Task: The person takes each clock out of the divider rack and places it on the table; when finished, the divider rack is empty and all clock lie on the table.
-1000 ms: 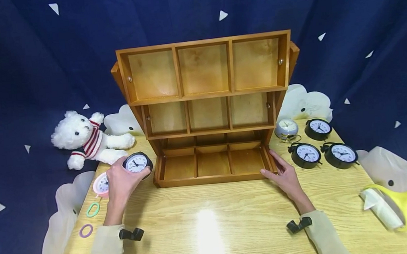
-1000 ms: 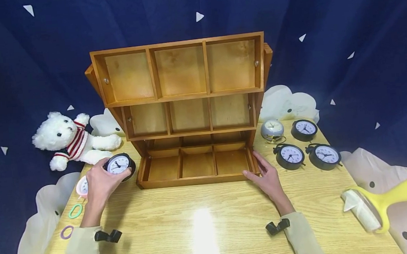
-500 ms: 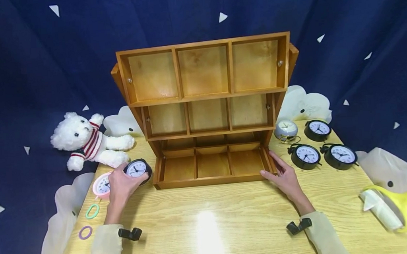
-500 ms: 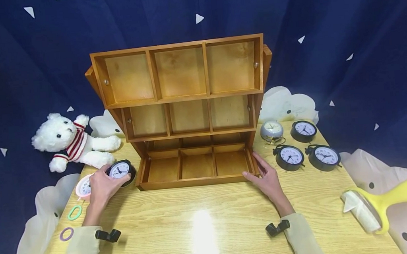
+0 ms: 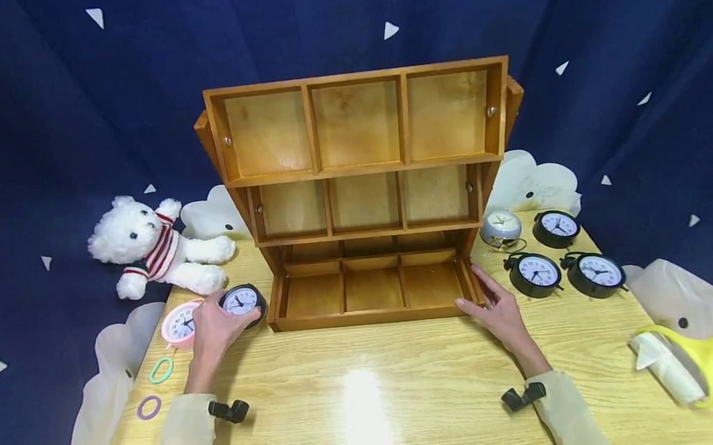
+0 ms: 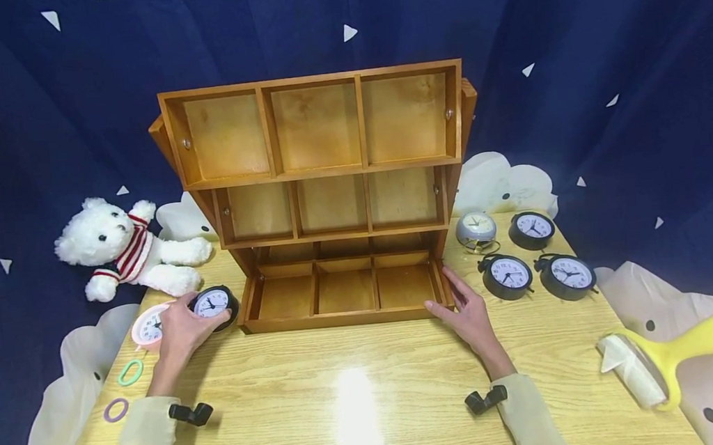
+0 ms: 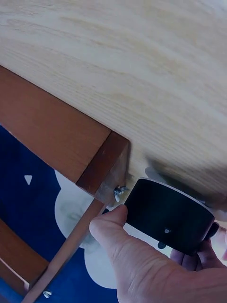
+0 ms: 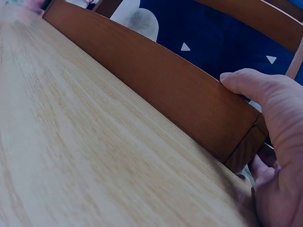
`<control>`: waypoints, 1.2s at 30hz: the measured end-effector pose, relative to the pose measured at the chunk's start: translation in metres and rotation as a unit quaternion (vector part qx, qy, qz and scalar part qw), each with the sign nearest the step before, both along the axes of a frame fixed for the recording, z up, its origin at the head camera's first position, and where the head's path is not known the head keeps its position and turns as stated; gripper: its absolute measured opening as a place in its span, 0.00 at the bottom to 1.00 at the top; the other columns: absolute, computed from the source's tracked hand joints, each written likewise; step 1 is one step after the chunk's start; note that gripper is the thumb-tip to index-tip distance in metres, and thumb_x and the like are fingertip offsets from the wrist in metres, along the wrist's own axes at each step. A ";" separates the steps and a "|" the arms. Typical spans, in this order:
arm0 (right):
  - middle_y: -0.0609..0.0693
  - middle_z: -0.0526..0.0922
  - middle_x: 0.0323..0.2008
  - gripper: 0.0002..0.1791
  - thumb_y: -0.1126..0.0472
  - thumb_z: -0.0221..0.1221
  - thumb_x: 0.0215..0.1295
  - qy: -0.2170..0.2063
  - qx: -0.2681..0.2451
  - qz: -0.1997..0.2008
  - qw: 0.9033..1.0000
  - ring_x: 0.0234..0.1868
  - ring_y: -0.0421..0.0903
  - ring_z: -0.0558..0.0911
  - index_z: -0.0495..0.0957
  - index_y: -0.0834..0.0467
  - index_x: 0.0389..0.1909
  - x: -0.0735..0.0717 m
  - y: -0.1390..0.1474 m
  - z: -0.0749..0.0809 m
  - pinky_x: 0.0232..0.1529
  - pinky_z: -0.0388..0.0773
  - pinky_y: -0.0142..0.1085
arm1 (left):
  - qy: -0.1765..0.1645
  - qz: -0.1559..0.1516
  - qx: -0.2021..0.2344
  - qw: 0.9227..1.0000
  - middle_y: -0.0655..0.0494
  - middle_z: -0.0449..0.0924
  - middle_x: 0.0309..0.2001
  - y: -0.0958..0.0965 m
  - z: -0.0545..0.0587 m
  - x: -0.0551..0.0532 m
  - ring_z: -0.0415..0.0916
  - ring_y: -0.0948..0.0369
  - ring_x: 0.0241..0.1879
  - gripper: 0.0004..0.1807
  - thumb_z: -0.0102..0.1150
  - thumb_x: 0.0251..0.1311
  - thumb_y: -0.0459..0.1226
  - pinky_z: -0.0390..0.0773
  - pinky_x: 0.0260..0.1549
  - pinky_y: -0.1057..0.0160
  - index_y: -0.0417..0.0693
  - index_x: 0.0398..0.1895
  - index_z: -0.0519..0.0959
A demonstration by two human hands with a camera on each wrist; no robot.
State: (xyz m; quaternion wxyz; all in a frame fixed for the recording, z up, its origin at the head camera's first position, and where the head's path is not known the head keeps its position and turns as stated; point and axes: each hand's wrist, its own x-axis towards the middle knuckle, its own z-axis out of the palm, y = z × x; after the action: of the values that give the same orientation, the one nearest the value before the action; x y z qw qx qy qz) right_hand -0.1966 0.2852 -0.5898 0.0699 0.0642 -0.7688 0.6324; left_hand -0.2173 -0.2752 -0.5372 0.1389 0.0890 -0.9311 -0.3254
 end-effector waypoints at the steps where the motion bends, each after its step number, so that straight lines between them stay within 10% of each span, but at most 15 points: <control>1: 0.55 0.58 0.81 0.44 0.67 0.70 0.66 0.000 0.001 0.000 1.000 0.82 0.57 0.52 0.62 0.54 0.81 0.000 0.000 0.000 0.70 0.57 0.16 | 0.000 0.000 -0.002 1.000 0.28 0.83 0.47 0.000 -0.001 0.000 0.80 0.38 0.45 0.45 0.83 0.41 0.48 0.80 0.42 0.42 0.31 0.61 0.78; 24: 0.54 0.58 0.81 0.44 0.66 0.70 0.66 -0.009 0.008 -0.006 1.000 0.82 0.58 0.52 0.62 0.53 0.81 0.000 -0.001 0.001 0.70 0.57 0.15 | -0.008 -0.012 0.011 1.000 0.31 0.85 0.46 0.001 -0.006 0.001 0.81 0.41 0.43 0.41 0.83 0.41 0.46 0.82 0.41 0.44 0.32 0.57 0.80; 36: 0.55 0.59 0.81 0.44 0.66 0.71 0.66 -0.003 0.008 -0.004 1.000 0.82 0.59 0.52 0.63 0.53 0.80 0.000 -0.001 0.002 0.69 0.57 0.15 | -0.043 -0.029 0.018 0.998 0.25 0.73 0.66 0.002 0.004 0.005 0.73 0.31 0.62 0.53 0.81 0.49 0.46 0.75 0.61 0.34 0.29 0.74 0.66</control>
State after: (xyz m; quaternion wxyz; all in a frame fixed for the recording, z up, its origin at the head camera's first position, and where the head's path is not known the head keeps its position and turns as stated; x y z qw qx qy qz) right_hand -0.1963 0.2842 -0.5874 0.0693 0.0598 -0.7743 0.6261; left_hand -0.2119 -0.2729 -0.5335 0.0873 0.0787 -0.9323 -0.3420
